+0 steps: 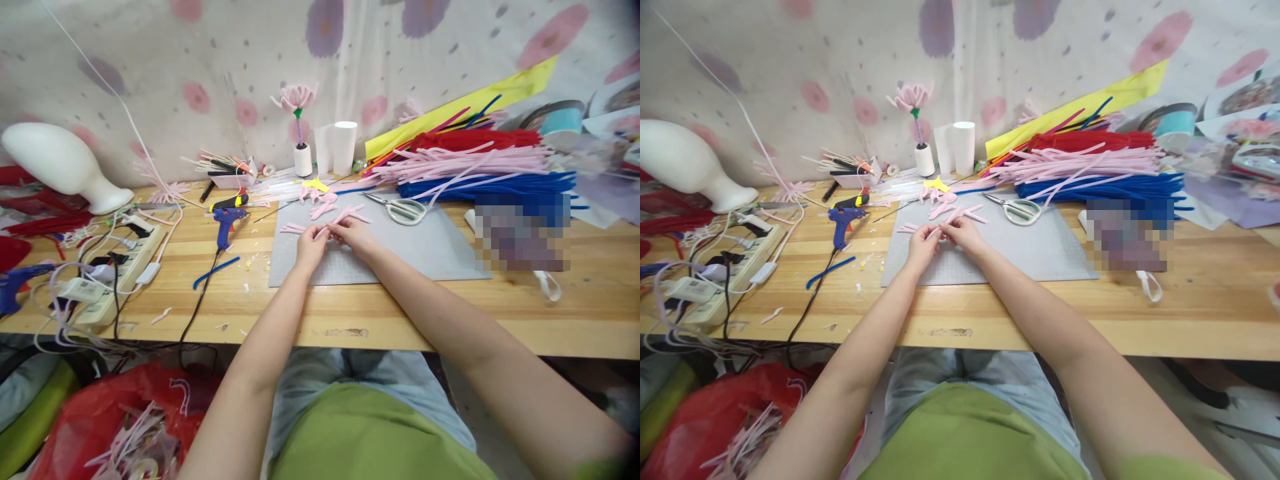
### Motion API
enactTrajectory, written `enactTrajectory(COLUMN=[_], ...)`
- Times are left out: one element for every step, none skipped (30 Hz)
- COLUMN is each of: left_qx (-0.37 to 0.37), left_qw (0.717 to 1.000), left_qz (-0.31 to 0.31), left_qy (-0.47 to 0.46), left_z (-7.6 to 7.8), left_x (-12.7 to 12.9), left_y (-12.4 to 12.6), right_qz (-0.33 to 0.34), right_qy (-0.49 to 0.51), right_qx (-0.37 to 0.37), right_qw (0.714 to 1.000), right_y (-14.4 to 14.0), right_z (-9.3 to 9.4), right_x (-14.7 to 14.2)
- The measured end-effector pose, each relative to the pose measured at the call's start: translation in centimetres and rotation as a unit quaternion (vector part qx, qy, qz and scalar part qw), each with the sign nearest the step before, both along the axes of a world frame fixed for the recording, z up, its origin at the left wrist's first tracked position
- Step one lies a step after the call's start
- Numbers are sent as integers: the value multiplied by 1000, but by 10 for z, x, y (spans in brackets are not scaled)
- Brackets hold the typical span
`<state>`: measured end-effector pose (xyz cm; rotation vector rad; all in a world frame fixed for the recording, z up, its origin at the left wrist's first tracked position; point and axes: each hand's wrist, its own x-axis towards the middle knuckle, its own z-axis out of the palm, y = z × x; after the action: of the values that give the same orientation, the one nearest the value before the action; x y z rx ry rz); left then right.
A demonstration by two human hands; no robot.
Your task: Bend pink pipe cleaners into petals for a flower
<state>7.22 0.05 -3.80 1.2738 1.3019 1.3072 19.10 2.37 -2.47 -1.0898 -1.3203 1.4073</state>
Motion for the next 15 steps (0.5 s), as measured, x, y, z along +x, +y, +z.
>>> enactTrajectory(left_qx=[2,5,6,4,0,-6,-14,-25,-39,-56,-74,-90,-102,-112,-118], left_qw=[1000,1000,1000,1000,1000,1000,1000,999,999,998,996,993,991,988,986], left_qz=[2,6,10,15,20,22,20,13,3,-10,-22,-32,-40,-47,-54], left_qy=[11,20,25,23,15,3,-9,-19,-27,-36,-48,-63,-79,-93,-104], left_z=[-1,-1,-1,0,0,1,3,4,6,8,10,12,14,16,18], left_x=[0,0,0,-1,-1,-1,-2,-2,-2,-2,-2,-2,-2,-2,-2], left_y=[0,0,0,0,0,0,0,-1,-2,-2,-3,-4,-5,-5,-5], right_qz=[-18,-36,-52,-65,-74,-81,-86,-92,-98,-102,-106,-106,-102,-95,-86], right_qy=[14,27,37,43,45,43,38,33,27,23,21,24,30,40,50], right_qx=[-2,-2,-3,-2,0,3,9,14,20,23,26,28,31,33,34], right_qw=[1000,999,998,997,996,996,995,995,995,994,994,994,994,994,994], right_y=[0,0,-1,-1,-1,-1,-1,0,0,1,1,1,2,2,3], right_z=[-3,-6,-8,-9,-10,-11,-12,-12,-12,-13,-14,-14,-15,-15,-15], right_x=[0,1,2,4,4,5,5,5,5,4,4,4,4,4,5])
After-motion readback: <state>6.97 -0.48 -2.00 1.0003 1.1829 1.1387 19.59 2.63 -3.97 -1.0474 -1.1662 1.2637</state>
